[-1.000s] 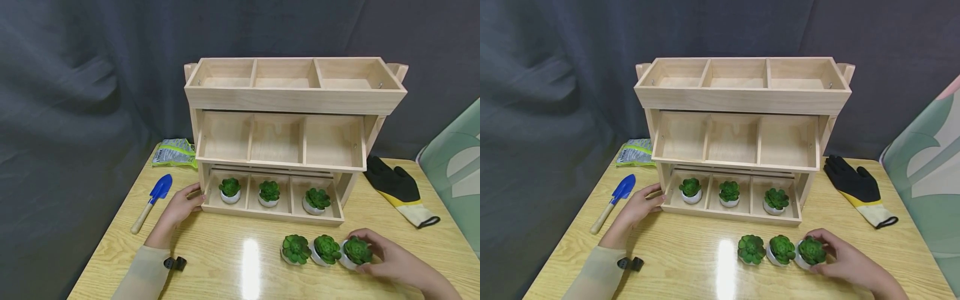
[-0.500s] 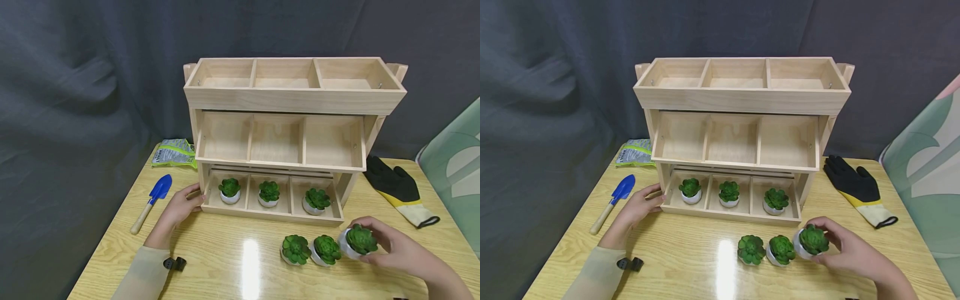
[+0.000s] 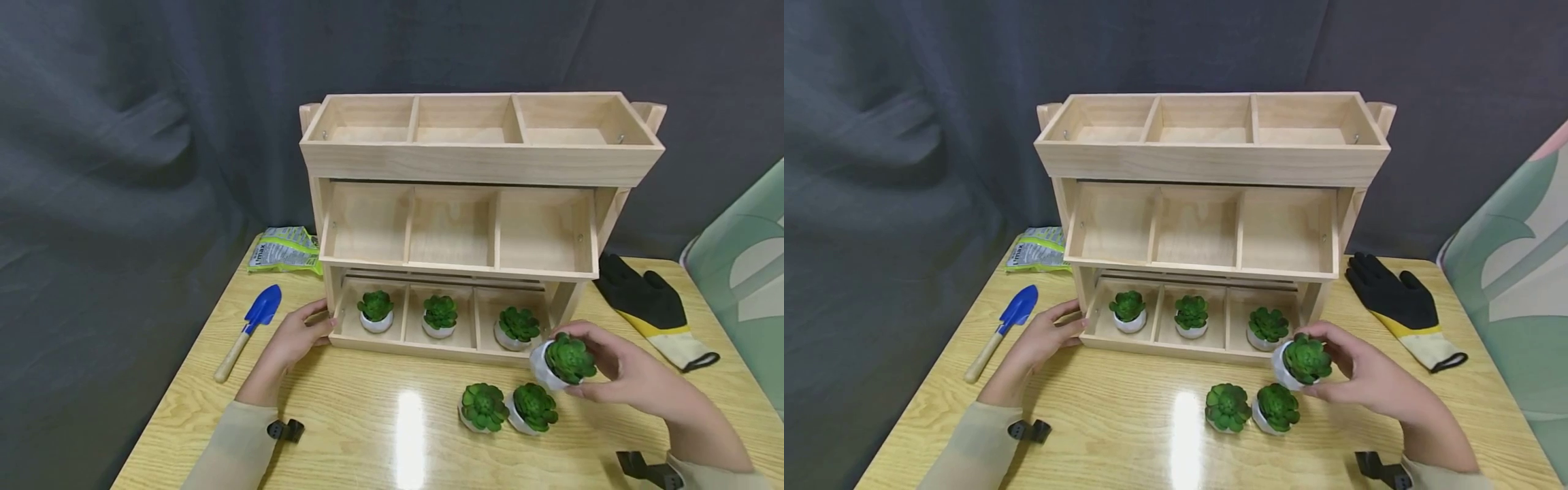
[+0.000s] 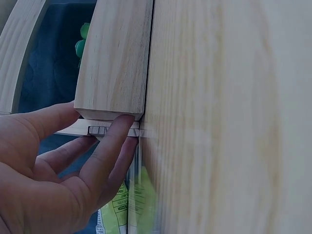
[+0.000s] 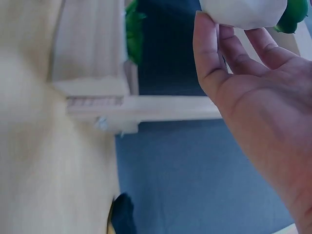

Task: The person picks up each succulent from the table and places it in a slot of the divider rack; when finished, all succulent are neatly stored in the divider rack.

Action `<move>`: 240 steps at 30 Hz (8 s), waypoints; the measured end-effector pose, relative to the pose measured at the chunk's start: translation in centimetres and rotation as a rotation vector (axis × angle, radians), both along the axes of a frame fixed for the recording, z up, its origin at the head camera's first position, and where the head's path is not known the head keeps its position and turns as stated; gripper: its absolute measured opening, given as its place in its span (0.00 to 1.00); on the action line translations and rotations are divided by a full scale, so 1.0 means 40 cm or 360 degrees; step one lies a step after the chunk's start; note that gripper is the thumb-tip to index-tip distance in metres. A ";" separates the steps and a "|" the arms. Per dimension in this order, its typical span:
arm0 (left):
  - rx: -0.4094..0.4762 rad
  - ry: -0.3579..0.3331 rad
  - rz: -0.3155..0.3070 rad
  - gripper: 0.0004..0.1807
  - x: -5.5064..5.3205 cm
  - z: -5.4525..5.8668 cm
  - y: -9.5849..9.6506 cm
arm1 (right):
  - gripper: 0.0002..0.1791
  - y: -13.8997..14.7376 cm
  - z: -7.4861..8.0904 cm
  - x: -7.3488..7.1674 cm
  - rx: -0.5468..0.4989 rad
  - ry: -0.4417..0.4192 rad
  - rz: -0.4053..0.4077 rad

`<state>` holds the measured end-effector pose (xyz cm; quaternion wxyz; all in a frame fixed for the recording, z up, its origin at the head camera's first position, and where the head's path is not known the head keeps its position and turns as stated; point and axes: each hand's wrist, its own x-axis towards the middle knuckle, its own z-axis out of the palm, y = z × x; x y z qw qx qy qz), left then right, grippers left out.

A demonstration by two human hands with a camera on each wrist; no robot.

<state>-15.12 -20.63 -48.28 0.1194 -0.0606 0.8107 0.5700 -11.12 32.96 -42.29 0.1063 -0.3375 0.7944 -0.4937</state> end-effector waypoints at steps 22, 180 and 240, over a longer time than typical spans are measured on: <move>0.0027 0.0003 0.0007 0.34 0.004 0.004 -0.002 | 0.37 -0.149 0.161 -0.093 -0.0086 -0.0077 -0.0006; 0.0108 -0.0021 0.0001 0.35 0.006 -0.004 -0.003 | 0.40 -0.324 0.255 -0.044 0.0176 0.0373 -0.0433; 0.0091 -0.0015 0.0004 0.33 0.005 -0.008 0.000 | 0.43 -0.044 -0.118 0.071 0.0445 -0.0347 0.0000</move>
